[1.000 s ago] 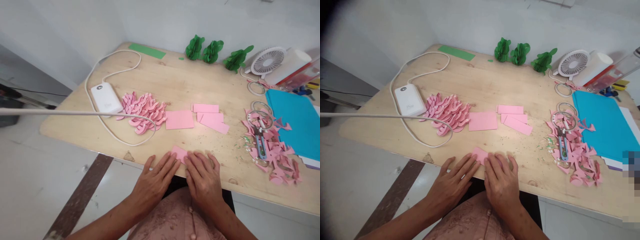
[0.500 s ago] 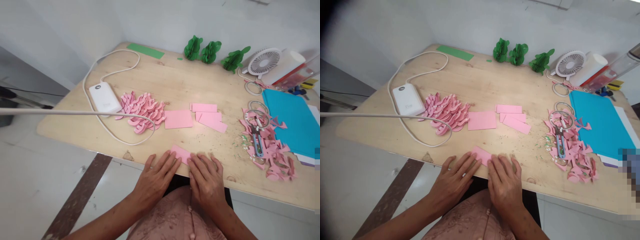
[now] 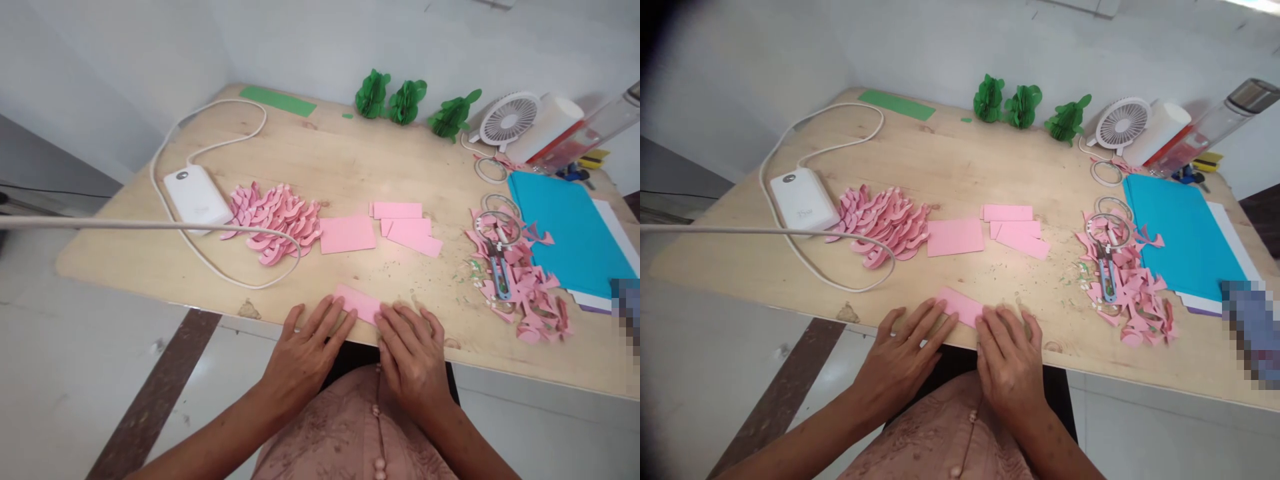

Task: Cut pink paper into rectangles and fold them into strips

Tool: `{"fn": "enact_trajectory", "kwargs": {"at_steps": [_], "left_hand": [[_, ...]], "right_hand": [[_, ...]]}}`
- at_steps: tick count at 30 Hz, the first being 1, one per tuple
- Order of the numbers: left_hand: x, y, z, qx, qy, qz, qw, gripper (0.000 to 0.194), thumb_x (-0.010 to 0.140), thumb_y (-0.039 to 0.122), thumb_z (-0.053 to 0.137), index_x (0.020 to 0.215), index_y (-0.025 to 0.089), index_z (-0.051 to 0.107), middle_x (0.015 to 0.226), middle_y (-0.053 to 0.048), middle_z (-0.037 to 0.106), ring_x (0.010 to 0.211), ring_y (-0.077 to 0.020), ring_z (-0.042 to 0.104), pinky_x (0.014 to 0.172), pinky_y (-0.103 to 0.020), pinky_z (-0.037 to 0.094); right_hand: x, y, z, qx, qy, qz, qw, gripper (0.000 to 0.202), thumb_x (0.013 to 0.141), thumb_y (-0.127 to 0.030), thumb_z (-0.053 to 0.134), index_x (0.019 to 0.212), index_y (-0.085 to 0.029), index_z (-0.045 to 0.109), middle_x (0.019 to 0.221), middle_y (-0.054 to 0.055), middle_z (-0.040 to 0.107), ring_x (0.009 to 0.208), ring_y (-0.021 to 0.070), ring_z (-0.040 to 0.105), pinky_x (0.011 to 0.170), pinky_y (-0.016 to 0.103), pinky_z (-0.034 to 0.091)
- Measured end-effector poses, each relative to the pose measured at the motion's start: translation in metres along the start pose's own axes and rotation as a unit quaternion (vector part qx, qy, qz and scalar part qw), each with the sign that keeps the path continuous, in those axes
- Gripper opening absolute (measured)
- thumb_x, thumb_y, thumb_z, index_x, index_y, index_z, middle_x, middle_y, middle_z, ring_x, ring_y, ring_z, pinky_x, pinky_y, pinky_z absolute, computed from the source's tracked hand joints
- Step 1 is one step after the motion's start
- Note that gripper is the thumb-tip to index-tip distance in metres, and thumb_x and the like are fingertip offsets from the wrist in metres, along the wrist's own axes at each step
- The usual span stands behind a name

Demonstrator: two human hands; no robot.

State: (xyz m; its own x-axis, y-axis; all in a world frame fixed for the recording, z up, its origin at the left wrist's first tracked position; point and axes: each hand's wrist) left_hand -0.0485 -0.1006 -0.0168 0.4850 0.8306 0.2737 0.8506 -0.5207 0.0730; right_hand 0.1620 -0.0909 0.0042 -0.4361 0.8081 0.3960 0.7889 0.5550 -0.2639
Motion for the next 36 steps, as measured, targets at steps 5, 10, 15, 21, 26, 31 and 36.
{"fn": "enact_trajectory", "kwargs": {"at_steps": [5,10,15,21,26,31,36], "left_hand": [[-0.001,0.000,0.001,-0.002,-0.006,0.000,1.000,0.047,0.091,0.024,0.046,0.138,0.024,0.046,0.145,-0.006,0.046,0.133,-0.0241,0.040,0.109,-0.048,0.023],[-0.001,0.001,-0.001,-0.001,-0.016,-0.001,1.000,0.047,0.091,0.023,0.045,0.138,0.024,0.046,0.144,-0.007,0.047,0.134,-0.0248,0.040,0.109,-0.048,0.022],[0.000,0.002,-0.003,0.000,-0.017,-0.005,1.000,0.046,0.091,0.023,0.044,0.137,0.024,0.046,0.143,-0.007,0.048,0.133,-0.0249,0.041,0.108,-0.049,0.023],[0.001,0.003,-0.003,-0.004,-0.016,-0.008,1.000,0.045,0.091,0.024,0.047,0.136,0.026,0.048,0.143,-0.008,0.049,0.132,-0.0259,0.042,0.108,-0.049,0.023],[0.001,0.003,-0.004,-0.011,-0.017,-0.009,1.000,0.046,0.090,0.023,0.048,0.136,0.026,0.049,0.143,-0.008,0.048,0.132,-0.0264,0.042,0.108,-0.050,0.024],[0.002,0.003,-0.005,-0.010,-0.017,-0.008,1.000,0.046,0.090,0.022,0.047,0.136,0.026,0.048,0.143,-0.008,0.048,0.132,-0.0264,0.042,0.108,-0.050,0.024],[0.003,0.004,-0.005,-0.013,-0.012,-0.010,1.000,0.046,0.089,0.022,0.048,0.136,0.025,0.048,0.141,-0.009,0.050,0.131,-0.0264,0.043,0.108,-0.050,0.024]], "right_hand": [[-0.001,-0.001,0.000,0.000,-0.002,0.010,1.000,0.034,0.090,-0.015,0.049,0.122,-0.017,0.060,0.122,0.006,0.066,0.114,0.0285,0.055,0.103,0.053,0.031],[-0.002,0.000,0.000,0.000,-0.007,0.013,1.000,0.035,0.089,-0.015,0.051,0.123,-0.016,0.059,0.123,0.007,0.065,0.115,0.0285,0.055,0.103,0.053,0.031],[-0.002,0.000,0.000,-0.003,-0.005,0.013,1.000,0.034,0.089,-0.015,0.051,0.122,-0.016,0.060,0.123,0.007,0.065,0.115,0.0282,0.055,0.103,0.053,0.032],[-0.005,0.000,-0.001,-0.011,-0.010,0.015,1.000,0.035,0.089,-0.017,0.050,0.122,-0.020,0.060,0.123,0.007,0.065,0.116,0.0277,0.055,0.103,0.053,0.032],[-0.009,0.003,-0.003,-0.019,-0.006,0.009,1.000,0.034,0.089,-0.016,0.051,0.121,-0.020,0.061,0.124,0.007,0.065,0.117,0.0273,0.054,0.104,0.053,0.032],[-0.012,0.005,-0.005,-0.026,-0.007,0.004,1.000,0.034,0.089,-0.015,0.052,0.121,-0.020,0.061,0.124,0.007,0.065,0.116,0.0271,0.055,0.104,0.053,0.032],[-0.016,0.006,-0.006,-0.030,-0.009,0.003,0.999,0.035,0.089,-0.015,0.051,0.123,-0.019,0.059,0.125,0.007,0.064,0.116,0.0268,0.054,0.104,0.053,0.033]]}}
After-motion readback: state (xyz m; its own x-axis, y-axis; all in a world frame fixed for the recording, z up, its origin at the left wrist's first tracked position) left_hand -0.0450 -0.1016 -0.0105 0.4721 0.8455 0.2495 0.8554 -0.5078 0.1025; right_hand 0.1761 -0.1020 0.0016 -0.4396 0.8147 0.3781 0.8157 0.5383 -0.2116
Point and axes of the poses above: each hand's wrist, its own x-axis towards the middle knuckle, its own z-axis out of the palm, y = z × x
